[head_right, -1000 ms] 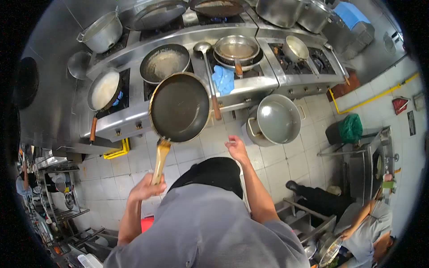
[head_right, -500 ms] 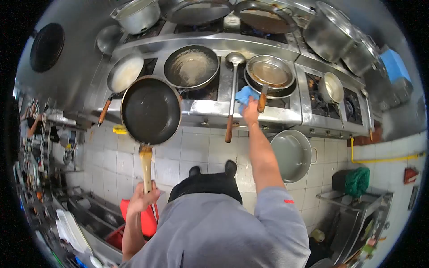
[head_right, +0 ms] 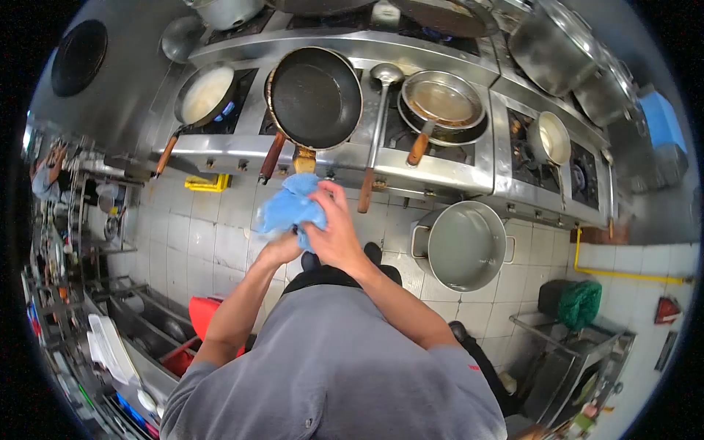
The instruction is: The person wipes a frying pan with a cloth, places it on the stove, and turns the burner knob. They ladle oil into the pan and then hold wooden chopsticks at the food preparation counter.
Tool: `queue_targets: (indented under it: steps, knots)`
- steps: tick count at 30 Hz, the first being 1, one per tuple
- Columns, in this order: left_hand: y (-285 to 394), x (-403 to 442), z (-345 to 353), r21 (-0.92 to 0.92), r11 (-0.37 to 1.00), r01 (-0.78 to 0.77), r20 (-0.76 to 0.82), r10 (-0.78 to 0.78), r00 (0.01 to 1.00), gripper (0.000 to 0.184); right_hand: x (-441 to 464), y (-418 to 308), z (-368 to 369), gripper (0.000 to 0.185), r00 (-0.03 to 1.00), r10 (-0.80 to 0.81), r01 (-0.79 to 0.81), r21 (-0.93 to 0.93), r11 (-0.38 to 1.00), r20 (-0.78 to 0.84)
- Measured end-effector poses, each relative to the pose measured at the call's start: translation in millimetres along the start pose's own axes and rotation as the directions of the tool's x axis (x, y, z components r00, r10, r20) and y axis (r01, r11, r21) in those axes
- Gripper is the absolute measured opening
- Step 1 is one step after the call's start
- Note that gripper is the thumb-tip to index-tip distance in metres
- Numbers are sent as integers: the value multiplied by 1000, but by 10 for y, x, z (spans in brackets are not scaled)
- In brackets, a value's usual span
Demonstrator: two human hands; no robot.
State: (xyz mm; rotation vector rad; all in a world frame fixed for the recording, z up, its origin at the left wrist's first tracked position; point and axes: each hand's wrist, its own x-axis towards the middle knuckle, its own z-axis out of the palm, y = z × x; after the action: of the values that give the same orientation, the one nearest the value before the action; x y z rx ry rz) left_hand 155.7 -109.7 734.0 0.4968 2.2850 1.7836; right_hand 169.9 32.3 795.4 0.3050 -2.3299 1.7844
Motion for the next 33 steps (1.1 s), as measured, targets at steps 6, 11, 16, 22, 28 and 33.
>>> queue_targets:
  steps: [6, 11, 16, 22, 28, 33]
  knots:
    - [572, 34, -301, 175, 861, 477, 271, -508, 818, 27, 508, -98, 94, 35, 971, 183, -167, 113, 979, -154]
    - [8, -85, -304, -171, 983, 68, -86, -84, 993, 11, 211, -450, 168, 36, 981, -192, 183, -346, 920, 10]
    - [491, -139, -652, 148, 956, -253, 64, 246, 967, 16, 315, -416, 438, 34, 971, -94, 40, -238, 970, -221]
    - [553, -251, -816, -428, 844, 325, 336, -185, 923, 31, 387, -191, 284, 32, 948, 138, -164, -67, 984, -288]
    - [396, -458, -931, -387, 845, 368, 333, -244, 911, 33, 419, -771, -280, 37, 871, -232, 64, -367, 928, -434]
    - [631, -539, -888, -235, 899, 369, 464, -230, 856, 28, 1487, -432, -84, 46, 877, -394, 224, -491, 842, -276]
